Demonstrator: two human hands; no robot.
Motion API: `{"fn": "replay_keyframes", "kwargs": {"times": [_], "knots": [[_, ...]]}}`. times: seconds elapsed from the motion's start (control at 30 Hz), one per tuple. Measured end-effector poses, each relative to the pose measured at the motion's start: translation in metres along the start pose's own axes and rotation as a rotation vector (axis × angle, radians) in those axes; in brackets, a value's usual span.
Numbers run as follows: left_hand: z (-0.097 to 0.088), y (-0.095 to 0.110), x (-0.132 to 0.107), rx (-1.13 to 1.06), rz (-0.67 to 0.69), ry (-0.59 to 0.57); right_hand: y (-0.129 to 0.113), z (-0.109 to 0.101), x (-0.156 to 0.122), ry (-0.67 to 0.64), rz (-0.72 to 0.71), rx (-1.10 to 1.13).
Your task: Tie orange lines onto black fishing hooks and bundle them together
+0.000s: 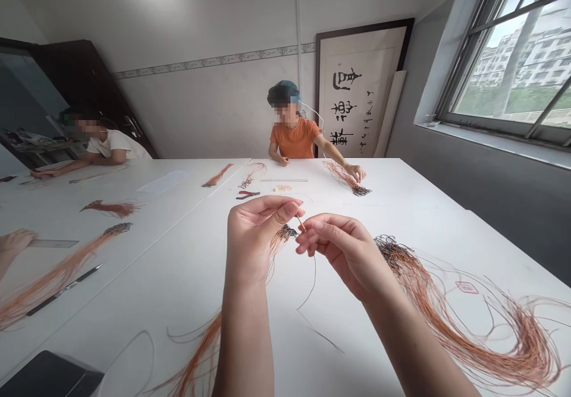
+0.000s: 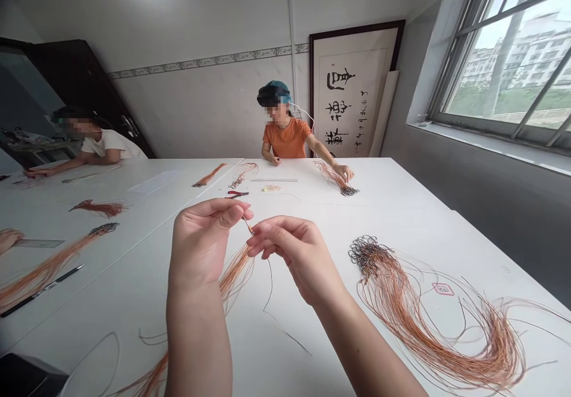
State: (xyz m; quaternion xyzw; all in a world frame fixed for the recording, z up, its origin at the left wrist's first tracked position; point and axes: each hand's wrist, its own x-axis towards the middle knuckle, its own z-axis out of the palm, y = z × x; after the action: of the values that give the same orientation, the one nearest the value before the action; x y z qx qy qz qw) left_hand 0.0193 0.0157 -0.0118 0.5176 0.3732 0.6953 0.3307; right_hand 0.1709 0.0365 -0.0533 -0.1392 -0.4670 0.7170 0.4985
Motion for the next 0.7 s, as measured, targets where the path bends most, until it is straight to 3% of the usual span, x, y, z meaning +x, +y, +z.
{"fn": "replay_keyframes", "kwargs": {"times": [0.2, 0.47, 0.7], "knots": [[-0.01, -0.003, 0.004, 0.022, 0.042, -0.031, -0.004, -0.004, 0.001, 0.072, -0.044, 0.045], [-0.001, 0.002, -0.002, -0.015, -0.012, -0.045, 0.003, 0.006, -0.005, 0.029, -0.048, -0.143], [0.004, 0.004, -0.005, 0.001, -0.014, -0.033, 0.001, 0.005, -0.011, -0.043, -0.051, -0.12]]}}
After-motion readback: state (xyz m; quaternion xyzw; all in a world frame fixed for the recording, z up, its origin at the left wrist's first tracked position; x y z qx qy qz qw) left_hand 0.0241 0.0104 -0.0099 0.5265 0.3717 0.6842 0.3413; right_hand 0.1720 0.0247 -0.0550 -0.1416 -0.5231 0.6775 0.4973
